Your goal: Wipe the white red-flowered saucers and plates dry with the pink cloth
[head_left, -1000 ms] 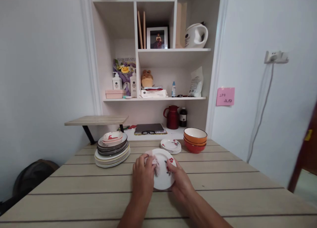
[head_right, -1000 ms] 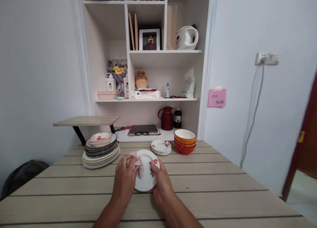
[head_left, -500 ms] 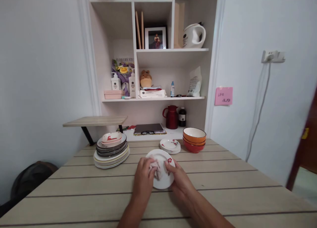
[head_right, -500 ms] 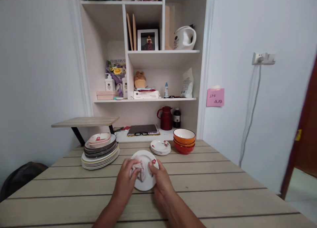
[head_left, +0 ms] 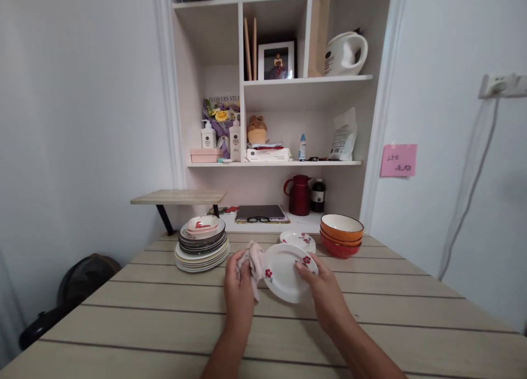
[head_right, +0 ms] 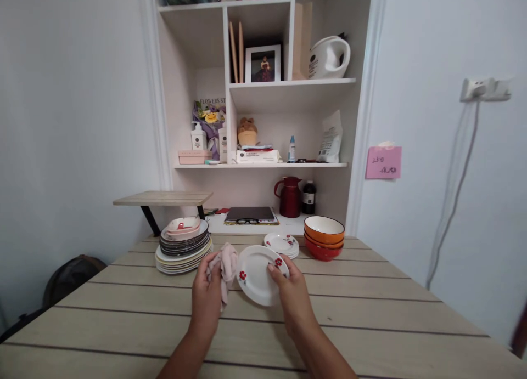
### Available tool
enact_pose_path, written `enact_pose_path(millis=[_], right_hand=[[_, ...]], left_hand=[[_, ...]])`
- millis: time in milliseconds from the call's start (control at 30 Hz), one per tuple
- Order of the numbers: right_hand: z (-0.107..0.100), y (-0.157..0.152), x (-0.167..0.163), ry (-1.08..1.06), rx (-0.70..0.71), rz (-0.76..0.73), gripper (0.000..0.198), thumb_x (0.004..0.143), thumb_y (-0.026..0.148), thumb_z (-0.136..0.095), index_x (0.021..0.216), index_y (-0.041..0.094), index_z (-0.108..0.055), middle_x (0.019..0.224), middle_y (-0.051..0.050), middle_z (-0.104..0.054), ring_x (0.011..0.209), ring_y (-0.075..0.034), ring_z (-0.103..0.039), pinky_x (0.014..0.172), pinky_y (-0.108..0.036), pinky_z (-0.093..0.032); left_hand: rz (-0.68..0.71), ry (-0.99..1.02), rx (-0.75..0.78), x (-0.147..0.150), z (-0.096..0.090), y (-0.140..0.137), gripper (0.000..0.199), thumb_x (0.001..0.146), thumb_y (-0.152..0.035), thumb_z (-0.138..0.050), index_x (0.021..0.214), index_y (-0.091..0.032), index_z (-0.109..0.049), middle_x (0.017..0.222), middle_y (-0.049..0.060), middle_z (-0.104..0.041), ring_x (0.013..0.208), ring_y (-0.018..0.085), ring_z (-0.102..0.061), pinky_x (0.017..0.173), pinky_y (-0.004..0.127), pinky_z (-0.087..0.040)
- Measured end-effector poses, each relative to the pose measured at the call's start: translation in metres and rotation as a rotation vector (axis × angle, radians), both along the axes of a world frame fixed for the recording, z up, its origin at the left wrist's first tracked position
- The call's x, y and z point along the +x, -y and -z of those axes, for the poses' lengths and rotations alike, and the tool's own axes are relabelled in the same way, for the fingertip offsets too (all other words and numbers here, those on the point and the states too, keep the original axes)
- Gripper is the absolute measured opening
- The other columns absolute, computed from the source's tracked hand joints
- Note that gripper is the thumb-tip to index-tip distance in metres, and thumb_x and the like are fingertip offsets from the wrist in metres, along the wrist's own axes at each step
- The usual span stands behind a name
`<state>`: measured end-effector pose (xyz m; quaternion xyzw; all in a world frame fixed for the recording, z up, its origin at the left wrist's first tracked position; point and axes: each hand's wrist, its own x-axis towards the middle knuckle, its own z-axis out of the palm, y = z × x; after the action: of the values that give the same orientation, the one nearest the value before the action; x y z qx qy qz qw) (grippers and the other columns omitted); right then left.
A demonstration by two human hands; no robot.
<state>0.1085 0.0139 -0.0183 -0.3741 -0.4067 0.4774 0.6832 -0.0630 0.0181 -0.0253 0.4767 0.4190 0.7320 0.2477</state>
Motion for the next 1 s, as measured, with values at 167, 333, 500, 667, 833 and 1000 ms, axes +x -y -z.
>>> enact_pose_path(millis=[167, 333, 500, 667, 833, 1000], right_hand=[[-0.003, 0.003, 0.0, 0.009, 0.016, 0.069, 0.044, 0.066, 0.04, -0.079, 0.105, 0.023, -0.069, 0.092, -0.001, -0.075, 0.077, -0.021, -0.063, 0.067, -0.027, -0.048], [-0.009, 0.006, 0.002, -0.056, 0.012, 0.066, 0.051, 0.063, 0.039, -0.081, 0.11, 0.022, -0.068, 0.092, -0.003, -0.076, 0.076, -0.022, -0.065, 0.067, -0.029, -0.049], [-0.012, 0.007, 0.003, 0.04, 0.038, -0.049, 0.045, 0.064, 0.039, -0.08, 0.103, 0.02, -0.07, 0.087, -0.004, -0.076, 0.074, -0.022, -0.065, 0.067, -0.031, -0.049], [-0.012, 0.007, 0.005, 0.177, 0.068, -0.071, 0.038, 0.063, 0.039, -0.081, 0.094, 0.018, -0.074, 0.08, -0.004, -0.074, 0.066, -0.02, -0.061, 0.06, -0.028, -0.045], [-0.006, 0.005, 0.004, 0.126, 0.04, -0.115, 0.04, 0.061, 0.041, -0.083, 0.093, 0.018, -0.074, 0.076, -0.003, -0.074, 0.062, -0.02, -0.061, 0.057, -0.028, -0.044], [-0.003, 0.005, -0.005, -0.06, -0.011, -0.126, 0.046, 0.06, 0.037, -0.084, 0.1, 0.019, -0.071, 0.081, -0.005, -0.076, 0.067, -0.021, -0.066, 0.063, -0.031, -0.051]], left_hand=[[-0.018, 0.061, -0.014, -0.003, 0.002, -0.001, 0.033, 0.09, -0.041, -0.05, 0.114, -0.021, -0.06, 0.113, 0.008, -0.067, 0.102, 0.019, -0.062, 0.09, 0.03, -0.046], [0.004, -0.206, 0.08, 0.004, -0.001, 0.008, 0.025, 0.091, -0.031, -0.048, 0.109, -0.022, -0.063, 0.111, 0.008, -0.063, 0.104, 0.02, -0.059, 0.093, 0.033, -0.046], [0.015, -0.443, 0.138, 0.013, 0.002, 0.014, 0.033, 0.086, -0.022, -0.054, 0.118, -0.025, -0.06, 0.117, 0.009, -0.056, 0.114, 0.023, -0.053, 0.101, 0.042, -0.042], [0.131, -0.423, 0.031, 0.018, 0.008, 0.012, 0.056, 0.073, -0.01, -0.058, 0.127, -0.023, -0.05, 0.124, 0.009, -0.056, 0.117, 0.023, -0.052, 0.103, 0.042, -0.039], [0.413, -0.153, -0.15, 0.022, 0.001, 0.014, 0.033, 0.075, -0.02, -0.062, 0.107, -0.021, -0.056, 0.098, 0.004, -0.068, 0.09, 0.019, -0.064, 0.081, 0.028, -0.049], [0.461, 0.123, -0.258, 0.021, 0.004, 0.013, 0.035, 0.069, -0.034, -0.075, 0.098, -0.02, -0.062, 0.091, 0.003, -0.071, 0.081, 0.017, -0.066, 0.073, 0.024, -0.051]])
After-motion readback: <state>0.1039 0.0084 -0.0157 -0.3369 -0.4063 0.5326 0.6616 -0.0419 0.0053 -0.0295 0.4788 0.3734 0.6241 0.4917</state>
